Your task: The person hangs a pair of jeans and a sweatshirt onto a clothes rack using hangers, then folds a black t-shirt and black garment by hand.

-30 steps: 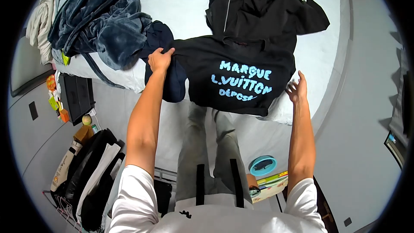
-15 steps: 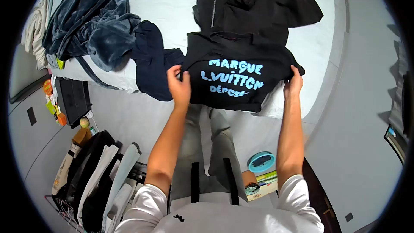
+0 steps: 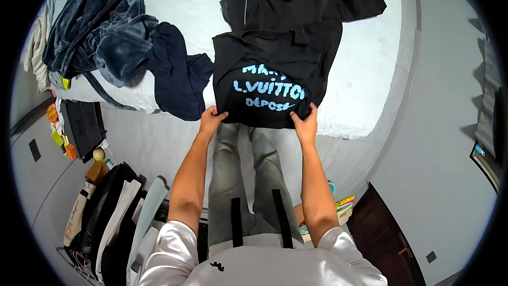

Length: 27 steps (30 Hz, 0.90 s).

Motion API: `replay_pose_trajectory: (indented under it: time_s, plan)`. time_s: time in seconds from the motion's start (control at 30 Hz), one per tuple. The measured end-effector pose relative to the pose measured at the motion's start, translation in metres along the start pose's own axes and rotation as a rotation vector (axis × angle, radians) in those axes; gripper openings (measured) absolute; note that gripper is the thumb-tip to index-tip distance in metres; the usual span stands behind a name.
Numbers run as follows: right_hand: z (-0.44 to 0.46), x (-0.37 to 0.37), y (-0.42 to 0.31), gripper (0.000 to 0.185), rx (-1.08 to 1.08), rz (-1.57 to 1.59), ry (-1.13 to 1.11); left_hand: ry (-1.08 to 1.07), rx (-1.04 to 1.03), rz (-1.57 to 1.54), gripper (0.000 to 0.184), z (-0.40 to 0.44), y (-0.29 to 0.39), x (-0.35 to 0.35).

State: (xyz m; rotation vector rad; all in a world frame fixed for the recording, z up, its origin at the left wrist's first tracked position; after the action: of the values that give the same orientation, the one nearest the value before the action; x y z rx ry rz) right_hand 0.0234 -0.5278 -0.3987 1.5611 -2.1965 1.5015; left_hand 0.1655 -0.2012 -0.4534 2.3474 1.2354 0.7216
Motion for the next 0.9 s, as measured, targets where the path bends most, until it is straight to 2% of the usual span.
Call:
replay_pose_trajectory:
  time_s: [0.03,0.07,0.13,0.17,0.27,0.3,0.4,0.43,0.53,0.63,0.67,0.73,0.83,0.9]
  plan:
    - [-0.009,0.003,-0.003,0.081,-0.099,-0.142,-0.080,0.018,-0.032,-0.011,0.014,-0.002,0.000,0.001]
    - [-0.009,-0.002,0.033,0.068,0.021,-0.367,-0.071,0.035,-0.062,-0.020,0.013,-0.005,0.000,0.001]
    - [-0.025,0.004,0.012,0.058,-0.168,-0.771,-0.528,0.080,-0.032,-0.251,0.013,-0.012,-0.008,-0.002]
    - [-0.034,0.009,0.004,0.052,-0.055,-0.871,-0.492,0.105,-0.021,-0.367,0.013,-0.014,-0.009,-0.002]
    - [-0.046,0.018,0.054,0.047,0.328,-0.652,-0.351,0.057,0.018,-0.415,0.025,-0.030,-0.019,0.000]
    - [-0.053,0.024,0.060,0.036,-0.147,-0.367,-0.459,0.015,-0.006,-0.344,0.030,-0.036,-0.022,0.002]
    - [-0.065,0.020,0.097,0.033,-0.413,0.371,-0.395,-0.116,-0.076,-0.130,0.044,-0.050,-0.035,0.002]
    - [-0.070,0.021,0.096,0.034,-0.470,0.487,-0.380,-0.196,-0.060,0.038,0.044,-0.047,-0.048,0.003]
    - [-0.087,0.028,0.076,0.043,-0.748,0.587,-0.324,-0.335,0.201,0.243,0.044,-0.049,-0.076,0.002]
    - [-0.100,0.032,0.052,0.056,-0.572,0.215,-0.626,-0.315,0.170,0.315,0.042,-0.057,-0.079,0.006]
    - [-0.102,0.034,0.039,0.063,-0.466,0.066,-0.782,-0.332,0.118,0.223,0.042,-0.059,-0.076,0.008]
    - [-0.103,0.036,0.047,0.056,-0.357,-0.256,-1.016,-0.365,0.022,0.039,0.041,-0.071,-0.063,0.013]
    - [-0.103,0.048,0.055,0.054,-0.486,-0.183,-0.895,-0.298,-0.087,-0.073,0.044,-0.092,-0.030,0.028]
    - [-0.105,0.062,0.090,0.054,-0.705,0.222,-0.647,-0.327,0.045,-0.051,0.046,-0.098,-0.036,0.036]
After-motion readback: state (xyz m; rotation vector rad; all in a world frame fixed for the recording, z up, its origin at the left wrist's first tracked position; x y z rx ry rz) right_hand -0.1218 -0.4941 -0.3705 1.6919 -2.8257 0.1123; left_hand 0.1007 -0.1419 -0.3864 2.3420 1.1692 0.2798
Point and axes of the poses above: each hand's wrist, its own z-axis towards the middle knuckle, its own x-axis out of the back of the hand, y = z × x, the point moved 4 cm from there along z, towards the middle knuckle, and after that the axes turned 4 degrees about z, right-handed, at the moved point
